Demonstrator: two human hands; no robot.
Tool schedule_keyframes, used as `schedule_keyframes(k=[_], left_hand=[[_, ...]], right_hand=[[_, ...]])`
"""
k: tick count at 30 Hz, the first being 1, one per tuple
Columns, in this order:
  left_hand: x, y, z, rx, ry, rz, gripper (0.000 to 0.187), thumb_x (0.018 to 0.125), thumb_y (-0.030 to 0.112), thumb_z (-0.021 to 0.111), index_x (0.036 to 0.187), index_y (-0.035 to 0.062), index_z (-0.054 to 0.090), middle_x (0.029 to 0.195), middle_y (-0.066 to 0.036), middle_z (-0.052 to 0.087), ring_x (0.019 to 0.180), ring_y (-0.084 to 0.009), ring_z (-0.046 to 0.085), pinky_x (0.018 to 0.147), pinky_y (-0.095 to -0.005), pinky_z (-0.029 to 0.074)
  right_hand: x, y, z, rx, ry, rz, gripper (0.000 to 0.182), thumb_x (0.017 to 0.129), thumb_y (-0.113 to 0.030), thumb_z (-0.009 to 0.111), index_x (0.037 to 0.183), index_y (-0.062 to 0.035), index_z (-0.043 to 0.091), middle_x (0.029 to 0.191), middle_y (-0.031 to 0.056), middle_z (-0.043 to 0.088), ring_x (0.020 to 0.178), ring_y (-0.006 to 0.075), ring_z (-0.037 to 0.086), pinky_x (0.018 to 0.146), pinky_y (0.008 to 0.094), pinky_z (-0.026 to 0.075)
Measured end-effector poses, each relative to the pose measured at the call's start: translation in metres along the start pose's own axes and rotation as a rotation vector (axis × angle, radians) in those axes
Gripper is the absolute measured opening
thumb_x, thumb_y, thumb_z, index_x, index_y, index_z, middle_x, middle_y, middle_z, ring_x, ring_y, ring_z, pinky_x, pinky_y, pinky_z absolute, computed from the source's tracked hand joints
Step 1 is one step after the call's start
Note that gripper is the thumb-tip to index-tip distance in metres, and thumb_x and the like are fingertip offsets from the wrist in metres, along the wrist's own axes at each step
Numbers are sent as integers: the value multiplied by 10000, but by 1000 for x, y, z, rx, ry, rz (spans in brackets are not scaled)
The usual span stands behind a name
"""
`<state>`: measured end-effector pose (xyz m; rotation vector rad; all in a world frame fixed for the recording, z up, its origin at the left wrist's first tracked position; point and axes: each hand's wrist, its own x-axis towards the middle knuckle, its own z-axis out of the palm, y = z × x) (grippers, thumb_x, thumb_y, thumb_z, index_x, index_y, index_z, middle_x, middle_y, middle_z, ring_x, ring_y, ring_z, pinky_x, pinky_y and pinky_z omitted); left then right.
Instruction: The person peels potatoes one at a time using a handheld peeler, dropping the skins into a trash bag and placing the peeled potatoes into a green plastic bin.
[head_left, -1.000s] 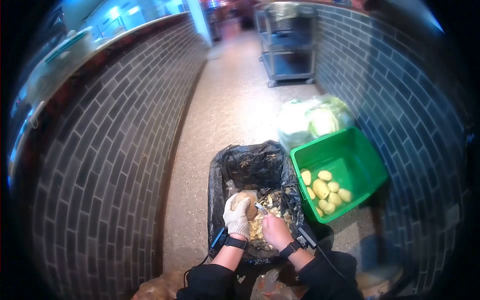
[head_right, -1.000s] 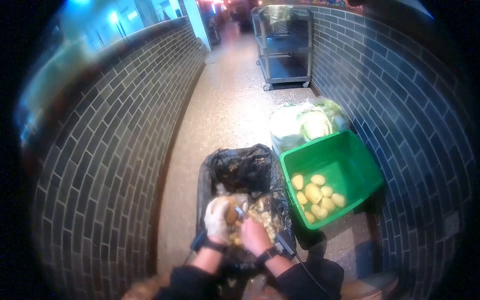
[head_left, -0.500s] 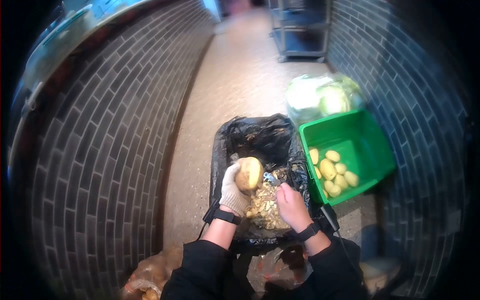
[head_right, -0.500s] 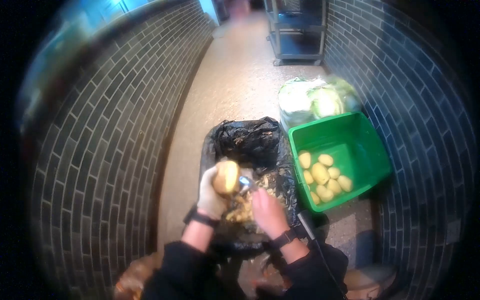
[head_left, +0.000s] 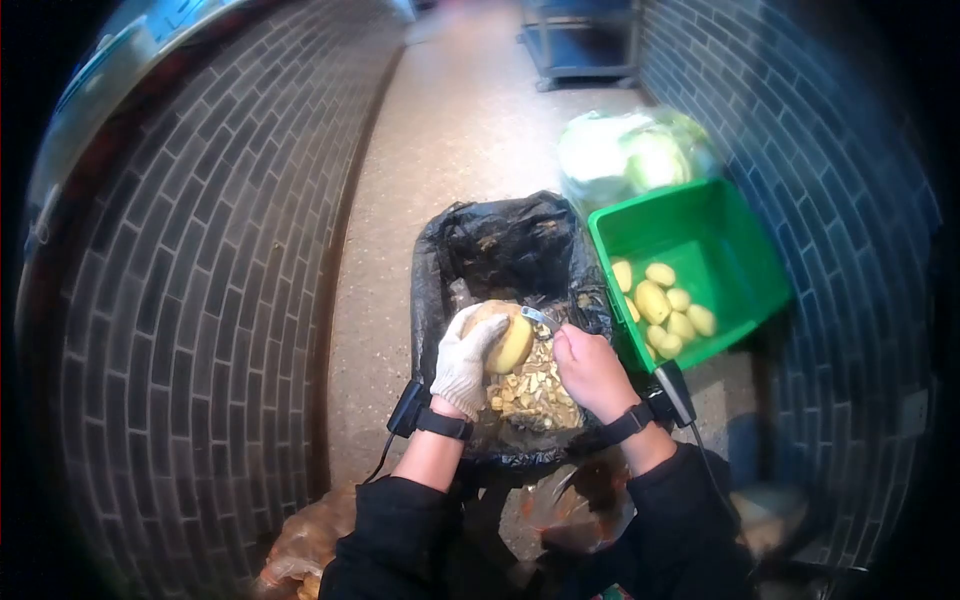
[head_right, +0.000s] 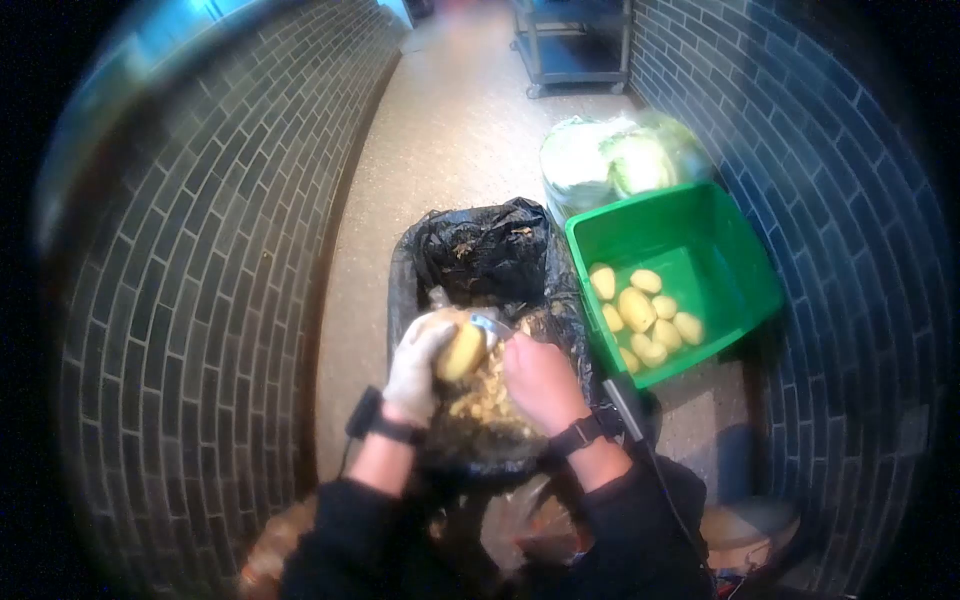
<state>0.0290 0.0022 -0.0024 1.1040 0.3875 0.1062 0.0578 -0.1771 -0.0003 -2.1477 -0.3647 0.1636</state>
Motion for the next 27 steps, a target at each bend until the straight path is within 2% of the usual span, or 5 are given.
schedule_keyframes(k=[15, 19, 21, 23, 27], left_hand=[[18, -22, -3, -77, 461, 236, 346, 885, 141, 755, 1173, 4, 620, 1103, -102, 684, 984, -190, 656, 885, -315, 541], [13, -11, 9, -144, 537, 109, 457, 908, 329, 710, 1244, 50, 577, 1160, -81, 632, 1010, -224, 620, 906, -374, 530], [21, -17, 0, -88, 465, 226, 453, 907, 397, 693, 1214, 75, 607, 1132, -66, 651, 989, -215, 626, 901, -390, 531], [27, -14, -14, -218, 253, 93, 426, 924, 438, 652, 1182, 100, 636, 1094, -57, 681, 984, -204, 642, 887, -376, 534], [16, 5, -8, -307, 235, -65, 404, 943, 432, 614, 1180, 107, 647, 1083, -60, 702, 986, -201, 659, 859, -351, 541]], right_hand=[[-25, -22, 63, 9, -9, 74, 288, 983, -175, 452, 835, 40, 575, 748, 286, 631, 743, 466, 639, 709, 547, 509], [-47, -25, 87, 161, -146, 52, 275, 967, -182, 466, 851, 33, 590, 786, 297, 637, 779, 475, 641, 748, 547, 511], [-45, -24, 84, 91, -139, 42, 279, 973, -196, 456, 870, 23, 593, 795, 291, 638, 798, 476, 640, 754, 545, 503], [-38, -20, 72, 123, -135, 31, 278, 979, -203, 453, 882, 16, 594, 799, 287, 639, 796, 470, 640, 742, 545, 498], [-21, -16, 33, 133, -44, 60, 282, 1000, -223, 454, 901, 8, 583, 793, 278, 630, 768, 457, 630, 691, 531, 476]])
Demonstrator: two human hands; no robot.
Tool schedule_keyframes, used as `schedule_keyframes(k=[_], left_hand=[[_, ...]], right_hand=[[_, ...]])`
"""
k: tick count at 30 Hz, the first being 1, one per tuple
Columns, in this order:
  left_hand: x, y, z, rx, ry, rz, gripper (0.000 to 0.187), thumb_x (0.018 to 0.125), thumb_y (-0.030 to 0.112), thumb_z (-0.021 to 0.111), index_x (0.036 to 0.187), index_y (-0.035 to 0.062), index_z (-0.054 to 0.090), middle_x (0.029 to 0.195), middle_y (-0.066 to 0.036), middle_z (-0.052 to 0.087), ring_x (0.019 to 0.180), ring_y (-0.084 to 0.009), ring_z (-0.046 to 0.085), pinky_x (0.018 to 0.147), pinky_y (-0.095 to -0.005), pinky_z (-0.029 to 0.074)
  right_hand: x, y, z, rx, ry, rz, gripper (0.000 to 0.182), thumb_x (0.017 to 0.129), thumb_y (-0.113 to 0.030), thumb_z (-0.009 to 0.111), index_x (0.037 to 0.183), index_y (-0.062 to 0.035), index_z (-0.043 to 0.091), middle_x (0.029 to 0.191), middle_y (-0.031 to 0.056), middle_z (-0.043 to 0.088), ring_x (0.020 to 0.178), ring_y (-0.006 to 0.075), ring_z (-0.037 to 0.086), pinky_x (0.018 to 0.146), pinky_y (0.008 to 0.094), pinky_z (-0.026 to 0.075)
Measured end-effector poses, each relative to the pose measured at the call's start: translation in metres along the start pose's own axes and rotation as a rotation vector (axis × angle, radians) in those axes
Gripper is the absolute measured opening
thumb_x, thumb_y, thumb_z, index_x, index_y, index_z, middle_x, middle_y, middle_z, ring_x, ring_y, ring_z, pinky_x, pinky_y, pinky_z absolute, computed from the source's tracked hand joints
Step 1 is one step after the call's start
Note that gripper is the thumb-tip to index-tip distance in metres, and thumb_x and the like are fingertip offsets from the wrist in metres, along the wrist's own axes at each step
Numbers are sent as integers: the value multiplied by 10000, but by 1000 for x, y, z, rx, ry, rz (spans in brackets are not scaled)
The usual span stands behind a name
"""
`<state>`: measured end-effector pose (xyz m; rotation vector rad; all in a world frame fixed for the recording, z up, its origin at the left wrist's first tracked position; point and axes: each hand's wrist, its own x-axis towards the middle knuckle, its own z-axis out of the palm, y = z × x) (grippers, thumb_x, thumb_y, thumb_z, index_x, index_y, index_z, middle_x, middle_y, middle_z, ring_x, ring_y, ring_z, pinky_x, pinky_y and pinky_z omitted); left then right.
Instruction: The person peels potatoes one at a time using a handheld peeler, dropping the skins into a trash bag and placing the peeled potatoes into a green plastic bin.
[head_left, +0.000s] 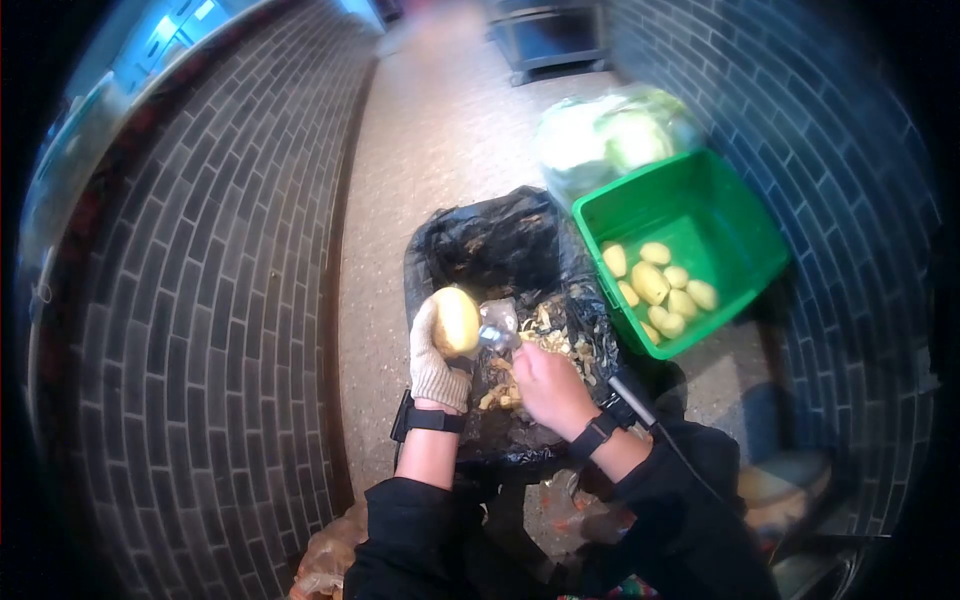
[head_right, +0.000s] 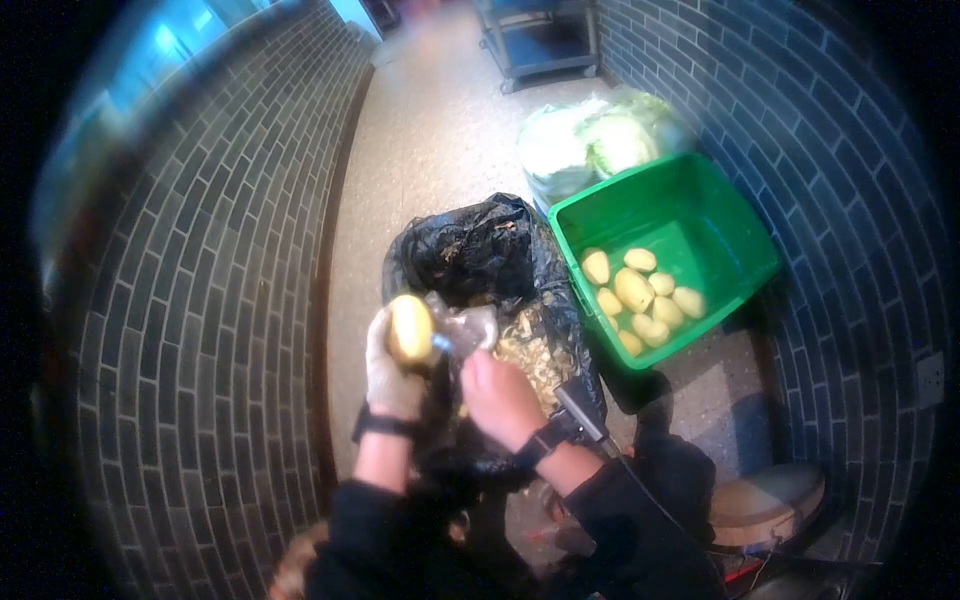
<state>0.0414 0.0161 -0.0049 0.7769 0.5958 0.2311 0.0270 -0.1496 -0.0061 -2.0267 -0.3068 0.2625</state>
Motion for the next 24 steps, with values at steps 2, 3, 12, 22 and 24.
schedule_keyframes(k=[2, 3, 12, 22, 24], left_hand=[[1, -2, -3, 71, -89, -29, 406, 957, 424, 585, 1185, 94, 644, 1099, -66, 707, 986, -209, 671, 841, -340, 547], [2, -8, -5, 81, -125, -41, 397, 964, 413, 569, 1182, 91, 646, 1111, -75, 707, 983, -201, 674, 829, -332, 552], [-5, -11, -9, 345, -204, 25, 352, 966, 311, 626, 1261, 123, 580, 1124, -53, 644, 996, -178, 633, 835, -327, 549], [-10, -10, -10, 350, -266, -31, 370, 967, 228, 670, 1273, 53, 558, 1138, -103, 658, 947, -179, 673, 810, -304, 581], [1, -11, -19, 368, -263, -60, 380, 974, 256, 664, 1287, 69, 561, 1144, -109, 662, 939, -176, 675, 806, -303, 581]], right_hand=[[2, 3, -5, 10, 53, -13, 281, 1003, -221, 462, 895, 14, 572, 756, 272, 620, 747, 462, 622, 674, 533, 469], [2, 7, -4, -20, 60, -56, 278, 1003, -219, 466, 890, 13, 568, 744, 269, 616, 742, 460, 622, 671, 534, 467], [14, 3, -30, -28, -18, -54, 317, 1015, -243, 439, 893, 30, 543, 772, 292, 610, 800, 476, 614, 706, 538, 457], [23, 2, -43, -85, -48, -81, 302, 1008, -250, 439, 951, 24, 552, 818, 301, 622, 834, 484, 614, 746, 549, 469], [24, 0, -41, -112, -67, -51, 302, 1005, -255, 444, 960, 21, 560, 818, 300, 625, 833, 483, 616, 749, 549, 473]])
